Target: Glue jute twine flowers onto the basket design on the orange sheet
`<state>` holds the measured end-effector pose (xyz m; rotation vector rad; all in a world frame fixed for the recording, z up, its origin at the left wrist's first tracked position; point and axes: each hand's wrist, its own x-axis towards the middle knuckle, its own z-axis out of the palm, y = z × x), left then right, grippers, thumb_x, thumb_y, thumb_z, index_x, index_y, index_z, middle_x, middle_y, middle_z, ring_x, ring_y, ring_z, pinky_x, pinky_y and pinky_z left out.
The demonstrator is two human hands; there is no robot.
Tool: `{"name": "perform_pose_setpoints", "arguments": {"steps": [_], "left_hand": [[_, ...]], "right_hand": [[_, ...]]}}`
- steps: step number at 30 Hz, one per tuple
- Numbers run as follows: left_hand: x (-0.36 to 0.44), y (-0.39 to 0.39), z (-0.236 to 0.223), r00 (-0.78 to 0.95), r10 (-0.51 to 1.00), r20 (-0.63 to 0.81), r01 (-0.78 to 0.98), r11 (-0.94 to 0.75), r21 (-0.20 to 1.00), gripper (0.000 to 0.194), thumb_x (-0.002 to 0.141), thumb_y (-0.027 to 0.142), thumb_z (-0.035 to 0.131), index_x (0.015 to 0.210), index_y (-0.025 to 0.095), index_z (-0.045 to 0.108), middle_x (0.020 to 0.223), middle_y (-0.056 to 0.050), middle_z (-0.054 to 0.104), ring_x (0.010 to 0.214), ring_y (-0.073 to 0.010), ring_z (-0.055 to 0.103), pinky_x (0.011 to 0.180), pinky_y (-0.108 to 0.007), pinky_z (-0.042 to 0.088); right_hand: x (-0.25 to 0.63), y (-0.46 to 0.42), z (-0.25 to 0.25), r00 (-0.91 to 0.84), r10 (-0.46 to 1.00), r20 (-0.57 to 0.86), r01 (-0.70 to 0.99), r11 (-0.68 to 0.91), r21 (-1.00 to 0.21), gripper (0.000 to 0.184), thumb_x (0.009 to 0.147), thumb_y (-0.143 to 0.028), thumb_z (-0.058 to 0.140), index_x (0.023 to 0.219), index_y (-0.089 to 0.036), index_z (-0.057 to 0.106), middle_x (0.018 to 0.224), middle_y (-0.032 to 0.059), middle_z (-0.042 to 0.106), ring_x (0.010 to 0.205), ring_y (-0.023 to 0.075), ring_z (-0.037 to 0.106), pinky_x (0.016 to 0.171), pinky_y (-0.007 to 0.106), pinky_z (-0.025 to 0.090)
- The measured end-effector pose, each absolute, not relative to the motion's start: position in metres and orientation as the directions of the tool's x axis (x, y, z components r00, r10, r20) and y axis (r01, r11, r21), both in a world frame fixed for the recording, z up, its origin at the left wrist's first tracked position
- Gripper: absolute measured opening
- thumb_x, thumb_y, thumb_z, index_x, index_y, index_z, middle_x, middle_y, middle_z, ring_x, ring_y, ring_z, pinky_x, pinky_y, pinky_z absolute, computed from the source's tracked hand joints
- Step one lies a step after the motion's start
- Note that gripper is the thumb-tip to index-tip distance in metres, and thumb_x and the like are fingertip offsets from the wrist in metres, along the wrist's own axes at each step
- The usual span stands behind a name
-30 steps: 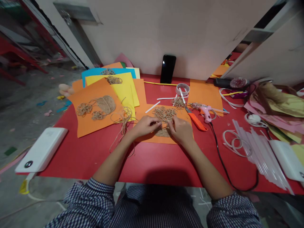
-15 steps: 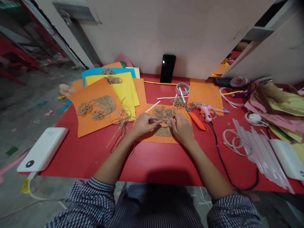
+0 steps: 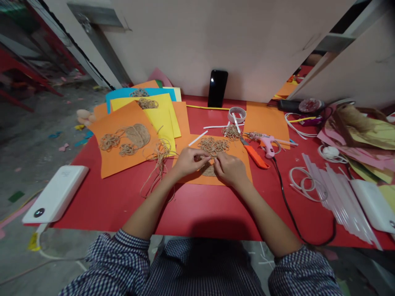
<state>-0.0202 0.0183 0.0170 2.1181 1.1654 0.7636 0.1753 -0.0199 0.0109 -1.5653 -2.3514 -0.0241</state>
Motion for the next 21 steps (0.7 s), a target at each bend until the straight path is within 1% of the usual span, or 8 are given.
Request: {"name": "perform_pose_setpoints", "arguments": {"steps": [3, 6, 11, 14, 16, 21], "left_hand": [[-0.021, 0.018, 0.017, 0.469, 0.863, 0.189, 0.518, -0.442, 0.732, 0.033, 0.088, 0.042, 0.060, 0.087, 0.015, 0.078, 0.063, -0.002, 0.065, 0.055, -0.0105, 0.044, 0.057, -0.024, 0.032], [-0.021, 0.018, 0.017, 0.480, 0.859, 0.178, 0.525, -0.444, 0.726, 0.033, 0.089, 0.043, 0.059, 0.088, 0.015, 0.077, 0.064, -0.002, 0.066, 0.055, -0.0109, 0.047, 0.057, -0.024, 0.033], [-0.019, 0.016, 0.018, 0.549, 0.821, 0.160, 0.513, -0.481, 0.711, 0.038, 0.096, 0.045, 0.050, 0.098, 0.016, 0.074, 0.074, -0.003, 0.069, 0.064, -0.0128, 0.056, 0.064, -0.024, 0.037], [-0.014, 0.014, 0.017, 0.553, 0.815, 0.174, 0.503, -0.493, 0.709, 0.041, 0.099, 0.044, 0.044, 0.089, 0.015, 0.072, 0.073, -0.003, 0.068, 0.064, -0.0125, 0.055, 0.063, -0.024, 0.037], [-0.012, 0.014, 0.015, 0.552, 0.812, 0.189, 0.507, -0.507, 0.697, 0.043, 0.100, 0.042, 0.042, 0.082, 0.015, 0.071, 0.071, -0.003, 0.066, 0.063, -0.0124, 0.054, 0.063, -0.024, 0.036], [-0.011, 0.013, 0.013, 0.566, 0.798, 0.206, 0.501, -0.531, 0.684, 0.041, 0.100, 0.041, 0.045, 0.080, 0.015, 0.071, 0.069, -0.003, 0.066, 0.063, -0.0124, 0.055, 0.063, -0.023, 0.036]], "right_hand": [[0.174, -0.020, 0.010, -0.355, 0.898, 0.260, 0.908, 0.397, -0.133, 0.024, 0.099, -0.028, 0.039, 0.091, -0.018, 0.059, 0.083, 0.0045, 0.069, 0.068, 0.0160, 0.058, 0.061, 0.031, 0.024], [0.173, -0.019, 0.008, -0.357, 0.900, 0.251, 0.915, 0.391, -0.101, 0.022, 0.097, -0.025, 0.041, 0.089, -0.018, 0.060, 0.081, 0.0045, 0.069, 0.067, 0.0154, 0.057, 0.059, 0.031, 0.022], [0.173, -0.019, 0.003, -0.374, 0.874, 0.309, 0.911, 0.409, -0.056, 0.024, 0.097, -0.025, 0.041, 0.086, -0.017, 0.062, 0.076, 0.0049, 0.068, 0.065, 0.0153, 0.056, 0.058, 0.031, 0.022], [0.173, -0.019, 0.001, -0.397, 0.848, 0.352, 0.899, 0.436, -0.035, 0.028, 0.099, -0.028, 0.040, 0.084, -0.017, 0.062, 0.073, 0.0045, 0.067, 0.064, 0.0155, 0.055, 0.059, 0.031, 0.023], [0.172, -0.019, 0.000, -0.387, 0.844, 0.370, 0.904, 0.426, -0.026, 0.027, 0.098, -0.027, 0.041, 0.083, -0.018, 0.062, 0.072, 0.0044, 0.067, 0.064, 0.0157, 0.056, 0.059, 0.031, 0.023], [0.171, -0.018, 0.001, -0.325, 0.869, 0.374, 0.930, 0.365, -0.039, 0.024, 0.095, -0.024, 0.043, 0.082, -0.018, 0.062, 0.069, 0.0041, 0.066, 0.063, 0.0158, 0.055, 0.058, 0.030, 0.023]]}}
